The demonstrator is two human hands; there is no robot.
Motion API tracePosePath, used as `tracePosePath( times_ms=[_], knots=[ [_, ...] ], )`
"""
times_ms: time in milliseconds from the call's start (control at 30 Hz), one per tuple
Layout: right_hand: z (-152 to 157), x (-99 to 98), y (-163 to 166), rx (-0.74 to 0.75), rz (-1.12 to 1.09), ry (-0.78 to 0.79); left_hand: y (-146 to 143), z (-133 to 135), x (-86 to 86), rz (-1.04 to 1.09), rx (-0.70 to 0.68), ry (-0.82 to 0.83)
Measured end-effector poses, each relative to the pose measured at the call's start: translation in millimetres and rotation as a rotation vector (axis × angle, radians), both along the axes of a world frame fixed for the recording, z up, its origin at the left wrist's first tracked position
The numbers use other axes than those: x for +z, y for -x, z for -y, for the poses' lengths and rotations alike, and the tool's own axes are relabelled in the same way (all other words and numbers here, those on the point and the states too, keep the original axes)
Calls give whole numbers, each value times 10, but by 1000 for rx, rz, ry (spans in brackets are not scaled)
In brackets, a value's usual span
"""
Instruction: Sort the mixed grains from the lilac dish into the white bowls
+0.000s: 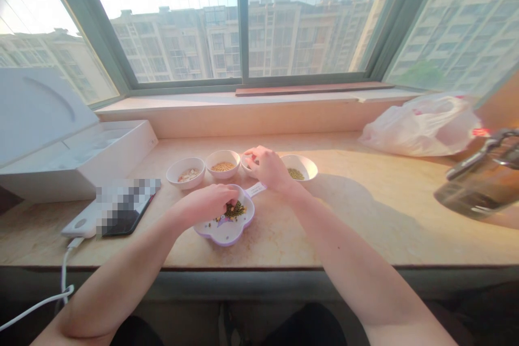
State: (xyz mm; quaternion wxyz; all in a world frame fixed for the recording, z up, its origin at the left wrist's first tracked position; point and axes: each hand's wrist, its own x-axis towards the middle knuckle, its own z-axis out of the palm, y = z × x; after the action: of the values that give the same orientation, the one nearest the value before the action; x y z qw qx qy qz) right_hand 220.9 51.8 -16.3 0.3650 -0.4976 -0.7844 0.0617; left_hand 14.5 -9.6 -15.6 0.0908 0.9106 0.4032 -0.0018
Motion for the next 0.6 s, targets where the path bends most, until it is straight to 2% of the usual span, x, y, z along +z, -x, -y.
tracePosePath(
  times_ms=[167, 267, 333, 467, 600],
  knots=[
    [-7, -16, -11, 47, -20, 17, 12, -14, 88, 87, -39, 22],
    [0, -6, -16, 63, -36, 23, 3, -27, 189, 324, -30, 72],
    [6, 4, -20, 74, -47, 38, 1, -42, 242, 612, -21, 199],
    [26, 26, -21, 119, -54, 70, 8, -50, 312, 1184, -28, 589],
    [63, 74, -5, 112, -119, 102, 12, -37, 364, 1490, 10, 818]
  ],
)
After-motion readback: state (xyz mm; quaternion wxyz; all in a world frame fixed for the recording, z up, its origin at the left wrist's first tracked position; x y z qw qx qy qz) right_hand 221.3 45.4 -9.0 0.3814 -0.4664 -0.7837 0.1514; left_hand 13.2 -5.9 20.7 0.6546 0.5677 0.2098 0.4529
